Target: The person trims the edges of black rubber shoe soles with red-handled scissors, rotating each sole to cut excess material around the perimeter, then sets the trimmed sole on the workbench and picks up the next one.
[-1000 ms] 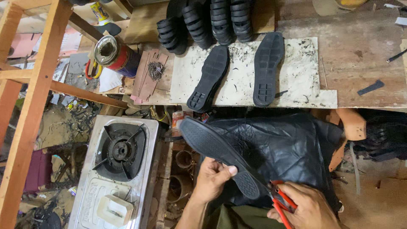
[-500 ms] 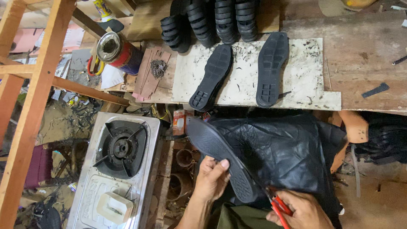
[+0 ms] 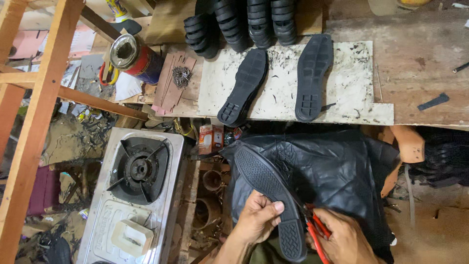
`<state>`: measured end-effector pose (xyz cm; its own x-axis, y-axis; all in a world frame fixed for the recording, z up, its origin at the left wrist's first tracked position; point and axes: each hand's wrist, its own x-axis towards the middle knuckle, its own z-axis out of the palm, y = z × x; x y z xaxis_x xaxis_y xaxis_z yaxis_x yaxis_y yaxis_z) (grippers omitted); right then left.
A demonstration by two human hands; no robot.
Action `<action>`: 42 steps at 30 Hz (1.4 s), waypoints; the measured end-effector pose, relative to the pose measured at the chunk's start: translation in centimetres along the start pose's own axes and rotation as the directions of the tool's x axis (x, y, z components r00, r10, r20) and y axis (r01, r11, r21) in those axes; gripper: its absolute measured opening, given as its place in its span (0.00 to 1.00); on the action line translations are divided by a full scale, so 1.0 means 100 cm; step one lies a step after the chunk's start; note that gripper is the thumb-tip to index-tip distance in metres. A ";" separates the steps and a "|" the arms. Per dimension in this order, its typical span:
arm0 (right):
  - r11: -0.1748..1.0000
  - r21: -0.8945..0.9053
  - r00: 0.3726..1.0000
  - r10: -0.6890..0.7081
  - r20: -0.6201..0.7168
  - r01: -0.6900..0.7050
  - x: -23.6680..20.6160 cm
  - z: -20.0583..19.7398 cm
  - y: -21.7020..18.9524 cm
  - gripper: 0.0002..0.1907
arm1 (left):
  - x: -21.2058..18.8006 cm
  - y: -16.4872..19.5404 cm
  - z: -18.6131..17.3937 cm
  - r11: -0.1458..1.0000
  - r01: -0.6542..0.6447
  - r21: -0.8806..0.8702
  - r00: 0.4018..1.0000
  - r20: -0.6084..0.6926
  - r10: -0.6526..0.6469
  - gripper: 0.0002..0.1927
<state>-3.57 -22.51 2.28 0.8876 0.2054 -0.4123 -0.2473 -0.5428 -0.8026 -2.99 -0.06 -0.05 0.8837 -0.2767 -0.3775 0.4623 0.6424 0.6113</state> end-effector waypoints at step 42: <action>0.988 -0.125 0.994 -0.095 -0.045 0.088 -0.002 -0.016 -0.036 0.31 | 0.008 0.035 -0.020 0.987 -0.158 -0.015 0.978 0.134 0.158 0.19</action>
<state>-2.21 -21.87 5.96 0.9237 0.2188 -0.3146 -0.1173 -0.6201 -0.7757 -0.83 3.37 0.43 0.9474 -0.2650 -0.1792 0.3161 0.6889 0.6523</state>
